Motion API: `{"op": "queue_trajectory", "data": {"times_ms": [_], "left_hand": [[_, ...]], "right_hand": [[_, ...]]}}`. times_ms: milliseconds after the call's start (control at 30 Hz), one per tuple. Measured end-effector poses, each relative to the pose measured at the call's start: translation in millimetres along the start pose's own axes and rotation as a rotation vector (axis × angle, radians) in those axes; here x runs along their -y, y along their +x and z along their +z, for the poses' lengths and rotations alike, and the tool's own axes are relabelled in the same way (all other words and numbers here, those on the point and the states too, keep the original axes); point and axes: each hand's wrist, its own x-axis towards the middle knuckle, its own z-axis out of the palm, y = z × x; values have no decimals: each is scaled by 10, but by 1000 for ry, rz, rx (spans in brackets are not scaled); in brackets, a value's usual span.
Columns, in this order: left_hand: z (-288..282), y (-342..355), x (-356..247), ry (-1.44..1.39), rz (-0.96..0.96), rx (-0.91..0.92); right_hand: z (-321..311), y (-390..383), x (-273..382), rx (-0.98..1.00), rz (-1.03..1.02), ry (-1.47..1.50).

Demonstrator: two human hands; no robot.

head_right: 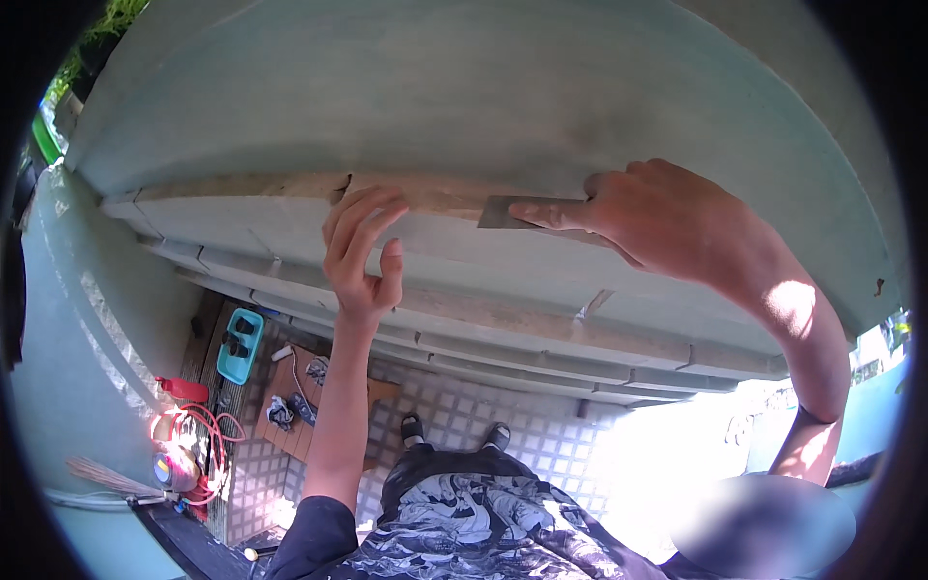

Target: Scraping and smoothing a wooden beam or structure with a putty knife.

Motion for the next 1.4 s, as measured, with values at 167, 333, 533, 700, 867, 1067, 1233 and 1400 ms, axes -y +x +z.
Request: {"op": "queue_trajectory", "data": {"times_ms": [167,333,533,700,867,1067,1233,1400], "left_hand": [[-217,-136,-30,75,-135,-154],[-232,-162,-130,-207,-427,-239],[-232,-185,-128,-351,-422,-275],[-199,-195,-92,-455,-412,-250],[-365,-244,-82,-478,-409,-177],[-498,-289,27,-304,-330,-55],[-576,-101,6,39,-27,205],[-448,200,60,74,195,482]], "right_hand": [[-158,169,130,27,14,-38],[-166,211,179,14,10,-47],[-40,388,169,-35,-34,28],[-255,614,400,45,-11,5],[-336,928,547,-60,-110,69],[-360,976,656,-79,-105,26],[-149,441,709,-22,103,57],[92,-220,1077,5,296,397]]}}
